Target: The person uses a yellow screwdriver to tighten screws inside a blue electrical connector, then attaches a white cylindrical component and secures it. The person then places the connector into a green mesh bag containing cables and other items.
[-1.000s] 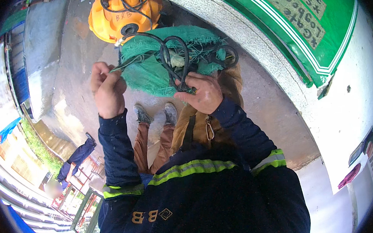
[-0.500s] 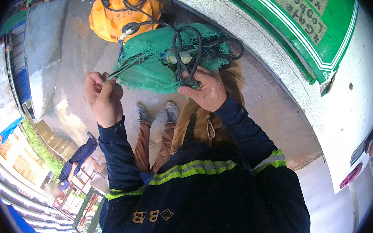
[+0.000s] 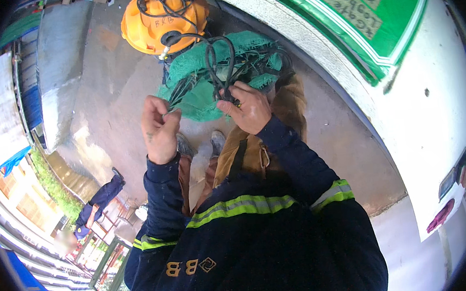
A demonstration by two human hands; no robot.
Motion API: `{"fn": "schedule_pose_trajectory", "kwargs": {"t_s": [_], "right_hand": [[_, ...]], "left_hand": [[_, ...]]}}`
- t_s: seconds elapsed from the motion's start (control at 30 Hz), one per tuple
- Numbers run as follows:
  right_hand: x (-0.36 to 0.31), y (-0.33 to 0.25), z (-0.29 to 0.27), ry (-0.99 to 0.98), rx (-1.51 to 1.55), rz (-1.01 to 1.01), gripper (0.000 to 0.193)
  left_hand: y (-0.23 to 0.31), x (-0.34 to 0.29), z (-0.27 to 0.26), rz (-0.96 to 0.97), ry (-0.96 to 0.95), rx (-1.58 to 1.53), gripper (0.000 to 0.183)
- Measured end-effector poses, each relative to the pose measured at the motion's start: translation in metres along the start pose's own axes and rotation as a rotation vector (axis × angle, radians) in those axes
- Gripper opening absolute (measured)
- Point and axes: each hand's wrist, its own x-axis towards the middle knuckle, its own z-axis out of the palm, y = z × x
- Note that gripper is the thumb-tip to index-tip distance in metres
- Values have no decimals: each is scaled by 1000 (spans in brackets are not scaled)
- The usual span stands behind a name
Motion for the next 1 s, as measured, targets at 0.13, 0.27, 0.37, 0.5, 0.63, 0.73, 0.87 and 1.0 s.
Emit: {"fn": "schedule_pose_trajectory", "kwargs": {"t_s": [0.13, 0.27, 0.37, 0.5, 0.63, 0.73, 0.87, 1.0], "right_hand": [[-18, 3, -11, 40, 41, 42, 18], [-40, 24, -26, -41, 152, 160, 22], [-32, -17, -33, -66, -95, 50, 20], [-23, -23, -66, -153, -443, -184, 24], [-11, -30, -110, 69, -679, -201, 39], [19, -14, -111, 263, -813, -194, 45], [63, 11, -95, 368, -853, -122, 64], [77, 12, -81, 426, -481, 147, 63]], "left_hand": [[32, -20, -18, 10, 48, -131, 27], [23, -31, -26, -5, 70, -272, 28], [15, -22, -23, -6, 100, -359, 29], [4, -20, -24, 5, 119, -417, 29], [-8, -27, -24, -36, 161, -437, 30], [-18, -29, -17, 6, 149, -378, 25], [-23, -25, -3, 145, 133, -199, 23], [-17, -35, 3, 107, 101, -146, 22]]}}
